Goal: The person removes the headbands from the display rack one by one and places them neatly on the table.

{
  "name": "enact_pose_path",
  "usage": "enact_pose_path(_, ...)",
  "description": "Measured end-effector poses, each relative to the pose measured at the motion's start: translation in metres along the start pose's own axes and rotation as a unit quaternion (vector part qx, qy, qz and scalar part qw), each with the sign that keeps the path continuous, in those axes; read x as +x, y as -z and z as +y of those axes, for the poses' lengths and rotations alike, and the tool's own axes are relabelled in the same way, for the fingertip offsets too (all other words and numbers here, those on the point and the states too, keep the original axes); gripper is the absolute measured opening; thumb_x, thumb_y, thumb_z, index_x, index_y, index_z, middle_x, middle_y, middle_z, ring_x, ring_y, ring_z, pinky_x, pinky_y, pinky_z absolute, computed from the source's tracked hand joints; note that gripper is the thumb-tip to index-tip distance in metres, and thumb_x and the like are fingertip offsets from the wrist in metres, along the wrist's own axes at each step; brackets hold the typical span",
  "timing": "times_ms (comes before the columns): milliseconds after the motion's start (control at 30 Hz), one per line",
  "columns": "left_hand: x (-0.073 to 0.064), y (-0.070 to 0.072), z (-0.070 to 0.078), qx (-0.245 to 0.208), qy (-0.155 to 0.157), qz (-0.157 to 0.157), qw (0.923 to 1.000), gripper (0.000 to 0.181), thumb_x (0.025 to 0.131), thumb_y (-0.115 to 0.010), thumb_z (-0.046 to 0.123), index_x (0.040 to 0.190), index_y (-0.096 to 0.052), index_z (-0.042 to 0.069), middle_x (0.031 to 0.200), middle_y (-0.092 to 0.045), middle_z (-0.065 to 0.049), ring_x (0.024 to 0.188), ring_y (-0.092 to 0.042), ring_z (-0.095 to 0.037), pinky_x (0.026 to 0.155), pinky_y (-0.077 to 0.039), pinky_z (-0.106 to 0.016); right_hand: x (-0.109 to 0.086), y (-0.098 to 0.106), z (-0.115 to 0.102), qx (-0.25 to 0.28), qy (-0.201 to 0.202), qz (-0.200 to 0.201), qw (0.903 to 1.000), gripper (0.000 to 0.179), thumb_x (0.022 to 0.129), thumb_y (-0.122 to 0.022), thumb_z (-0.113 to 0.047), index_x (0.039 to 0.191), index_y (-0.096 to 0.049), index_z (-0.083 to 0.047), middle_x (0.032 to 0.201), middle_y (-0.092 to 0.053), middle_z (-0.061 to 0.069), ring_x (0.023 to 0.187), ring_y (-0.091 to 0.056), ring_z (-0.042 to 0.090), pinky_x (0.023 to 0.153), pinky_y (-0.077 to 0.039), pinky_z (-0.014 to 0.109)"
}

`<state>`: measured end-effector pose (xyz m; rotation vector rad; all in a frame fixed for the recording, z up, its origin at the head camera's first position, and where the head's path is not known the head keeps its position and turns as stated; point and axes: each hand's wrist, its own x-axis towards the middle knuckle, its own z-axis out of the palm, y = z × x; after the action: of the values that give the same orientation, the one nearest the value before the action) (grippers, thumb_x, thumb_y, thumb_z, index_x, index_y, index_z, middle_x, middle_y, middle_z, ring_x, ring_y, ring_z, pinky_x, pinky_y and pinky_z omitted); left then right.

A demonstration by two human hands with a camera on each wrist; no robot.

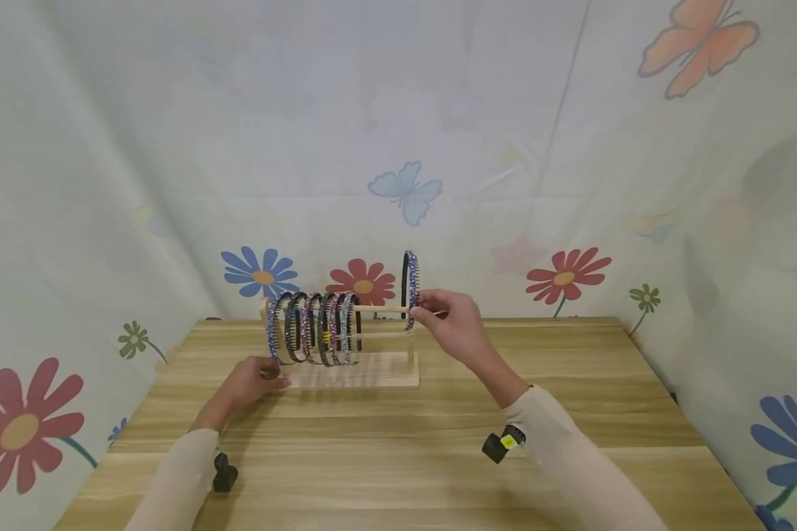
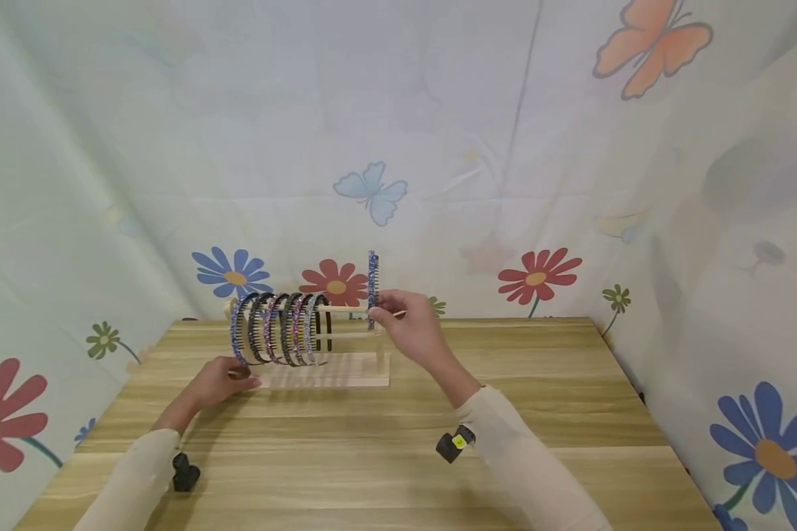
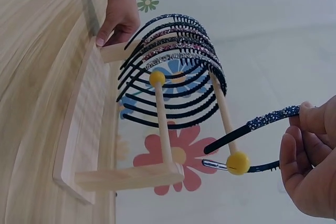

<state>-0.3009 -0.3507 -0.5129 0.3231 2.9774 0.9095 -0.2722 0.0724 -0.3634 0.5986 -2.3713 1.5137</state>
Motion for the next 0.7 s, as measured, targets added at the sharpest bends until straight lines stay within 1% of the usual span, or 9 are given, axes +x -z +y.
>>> enact_pose_path(267,0.001,0.000,0.000,0.005,0.002,-0.001,1.0000,0.019,0.092,-0.078,0.025,0.093,-0.074,0.007,0.103,-0.074,-0.015,0.096,-0.070,-0.033,0.082,-0.059,-0.050,-0.001,0.018,0.003,-0.019,0.003,0.011,0.9998,0.024,0.094,-0.076,-0.014,0.114,-0.075,-0.001,0.096,-0.076,0.010,0.088,-0.072,0.023,0.081,-0.061,0.039)
enact_pose_path(400,0.002,0.000,0.001,0.007,-0.001,0.000,1.0000,0.020,0.092,-0.078,0.026,0.094,-0.074,0.007,0.103,-0.074,-0.015,0.097,-0.070,-0.033,0.084,-0.058,-0.051,0.000,0.030,0.007,-0.027,-0.003,0.018,0.9995,0.023,0.093,-0.077,-0.016,0.112,-0.076,-0.003,0.095,-0.077,0.009,0.086,-0.072,0.023,0.076,-0.060,0.036)
enact_pose_path(567,0.002,0.000,0.001,0.005,0.002,0.001,1.0000,0.019,0.092,-0.078,0.025,0.094,-0.074,0.007,0.103,-0.074,-0.016,0.098,-0.070,-0.035,0.085,-0.058,-0.052,0.000,0.046,0.012,-0.045,-0.005,0.027,0.9986,0.025,0.093,-0.078,-0.020,0.112,-0.076,-0.004,0.099,-0.078,0.010,0.089,-0.072,0.024,0.069,-0.058,0.031)
enact_pose_path(700,0.001,-0.001,0.001,0.002,0.006,-0.001,1.0000,0.019,0.092,-0.079,0.025,0.095,-0.074,0.007,0.103,-0.075,-0.015,0.099,-0.070,-0.034,0.086,-0.058,-0.052,-0.001,0.060,0.016,-0.059,-0.009,0.034,0.9977,0.027,0.093,-0.077,-0.022,0.113,-0.076,-0.003,0.101,-0.077,0.012,0.091,-0.072,0.025,0.068,-0.057,0.030)
